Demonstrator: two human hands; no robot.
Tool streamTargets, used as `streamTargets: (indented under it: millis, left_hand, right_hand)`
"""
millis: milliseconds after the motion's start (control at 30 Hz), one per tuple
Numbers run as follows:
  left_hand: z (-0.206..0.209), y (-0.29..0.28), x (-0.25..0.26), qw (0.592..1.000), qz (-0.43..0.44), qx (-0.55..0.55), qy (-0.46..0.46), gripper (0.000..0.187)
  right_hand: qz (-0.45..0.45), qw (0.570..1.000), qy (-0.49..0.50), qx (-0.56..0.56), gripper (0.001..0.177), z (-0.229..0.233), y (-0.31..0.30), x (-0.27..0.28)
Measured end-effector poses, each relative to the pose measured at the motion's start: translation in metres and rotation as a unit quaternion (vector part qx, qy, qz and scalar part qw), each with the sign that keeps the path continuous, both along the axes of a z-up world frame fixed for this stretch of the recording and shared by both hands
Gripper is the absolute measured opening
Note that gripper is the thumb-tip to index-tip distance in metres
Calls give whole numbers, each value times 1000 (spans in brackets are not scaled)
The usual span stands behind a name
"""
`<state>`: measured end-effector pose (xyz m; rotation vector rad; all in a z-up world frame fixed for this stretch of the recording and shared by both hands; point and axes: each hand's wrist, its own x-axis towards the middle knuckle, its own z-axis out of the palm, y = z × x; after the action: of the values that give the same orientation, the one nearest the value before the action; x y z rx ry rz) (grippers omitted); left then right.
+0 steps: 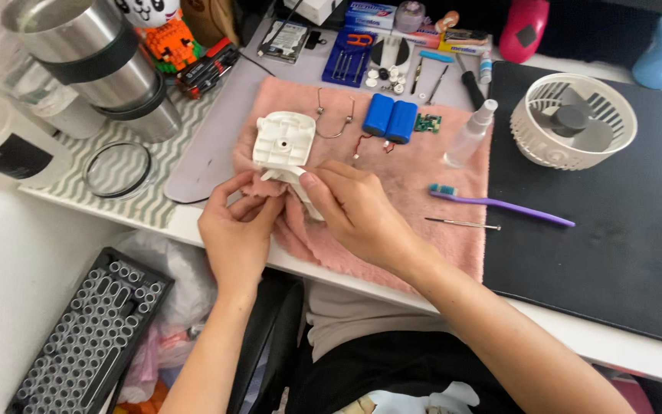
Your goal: The person cleans the interior and exterior of a white plastic device casing using a purple toothbrush and a pink cloth. They scrub the inside surfaces, wipe the parts with the cloth, and then use a small metal tool to clean crevices.
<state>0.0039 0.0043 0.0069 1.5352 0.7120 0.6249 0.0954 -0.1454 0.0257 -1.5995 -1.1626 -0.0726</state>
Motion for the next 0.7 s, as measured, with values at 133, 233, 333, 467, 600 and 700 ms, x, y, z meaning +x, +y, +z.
streamTargets:
  millis: [133,233,333,467,600,700]
  left_hand:
    - [-1,1,2,999,-14,-21,-30,60]
    - [2,2,-1,999,-21,-27,-30,60]
    - [1,2,-2,997,-32,-42,-53,60]
    - [-11,11,0,995,-31,-56,-70,57]
    - [-15,12,0,989,-45,-81,-116,58]
    - [-21,18,-6,981,-54,-101,-156,54]
  right_hand:
    - [15,1000,-7,-10,28,7,-1,0]
    - [13,1000,0,-25,29,14,-5,1]
    - [-18,997,27,-63,32,4,-8,8]
    - [-36,989,127,-62,36,-12,-14,21]
    - [-62,964,257,-34,47,13,-14,7]
    - [-73,924,372,43,46,4,-10,10]
